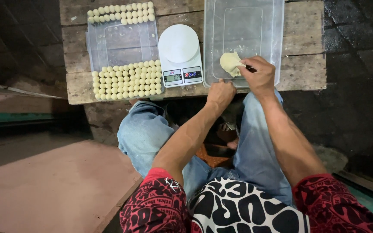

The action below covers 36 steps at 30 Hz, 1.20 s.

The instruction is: The person repeatedly pinches off small pieces of dough from a larger mass, weighs each piece on a digital scale, rolls it into a ball between their palms, and places it into a clear plastic tray. The process is repeated continuously to fill the tray with uniform dough balls.

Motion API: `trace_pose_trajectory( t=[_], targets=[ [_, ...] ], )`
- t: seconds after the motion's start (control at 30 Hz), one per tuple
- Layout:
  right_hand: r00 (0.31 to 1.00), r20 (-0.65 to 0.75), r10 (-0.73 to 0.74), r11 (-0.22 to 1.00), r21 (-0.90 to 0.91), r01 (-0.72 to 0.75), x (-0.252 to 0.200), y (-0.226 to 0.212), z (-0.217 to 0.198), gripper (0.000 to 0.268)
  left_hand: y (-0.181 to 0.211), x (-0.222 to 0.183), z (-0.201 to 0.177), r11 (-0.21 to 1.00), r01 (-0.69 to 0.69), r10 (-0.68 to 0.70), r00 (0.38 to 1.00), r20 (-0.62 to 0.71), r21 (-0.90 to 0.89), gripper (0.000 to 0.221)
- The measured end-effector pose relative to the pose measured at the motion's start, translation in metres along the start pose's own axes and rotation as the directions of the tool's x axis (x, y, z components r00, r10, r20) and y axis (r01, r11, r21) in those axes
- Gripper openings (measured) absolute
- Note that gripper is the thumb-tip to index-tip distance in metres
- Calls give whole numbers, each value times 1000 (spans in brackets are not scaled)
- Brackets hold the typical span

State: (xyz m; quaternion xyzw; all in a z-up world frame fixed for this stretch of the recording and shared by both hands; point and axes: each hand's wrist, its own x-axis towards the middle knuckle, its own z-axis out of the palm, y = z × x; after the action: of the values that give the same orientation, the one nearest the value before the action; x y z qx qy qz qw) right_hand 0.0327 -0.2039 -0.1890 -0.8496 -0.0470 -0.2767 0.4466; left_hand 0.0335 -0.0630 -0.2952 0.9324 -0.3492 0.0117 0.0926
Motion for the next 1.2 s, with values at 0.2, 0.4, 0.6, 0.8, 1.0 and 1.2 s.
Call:
trace_pose_trajectory(
  t=[0.2,0.4,0.6,0.8,1.0,1.2],
  targets=[
    [971,-32,238,950,214,-226,0,-8,-1,16,-10,4,-10,995,-97,98,994,50,-31,17],
    [935,-52,350,884,349,-311,-1,-4,-1,17,-3,6,-28,999,-52,52,998,33,4,20],
    [870,-130,476,807,459,-373,-1,4,2,26,-7,6,-28,996,-90,90,994,53,-1,20],
    [559,-204,804,471,792,-388,-17,40,-1,19,-8,3,-32,995,-84,80,994,80,47,23],
    [698,5,716,406,811,-422,-22,50,4,18,-23,22,-51,970,193,-174,976,134,-149,13],
    [781,109,615,401,810,-429,-11,5,-1,33,-8,24,-167,797,183,-330,930,-160,-575,38]
  ],
)
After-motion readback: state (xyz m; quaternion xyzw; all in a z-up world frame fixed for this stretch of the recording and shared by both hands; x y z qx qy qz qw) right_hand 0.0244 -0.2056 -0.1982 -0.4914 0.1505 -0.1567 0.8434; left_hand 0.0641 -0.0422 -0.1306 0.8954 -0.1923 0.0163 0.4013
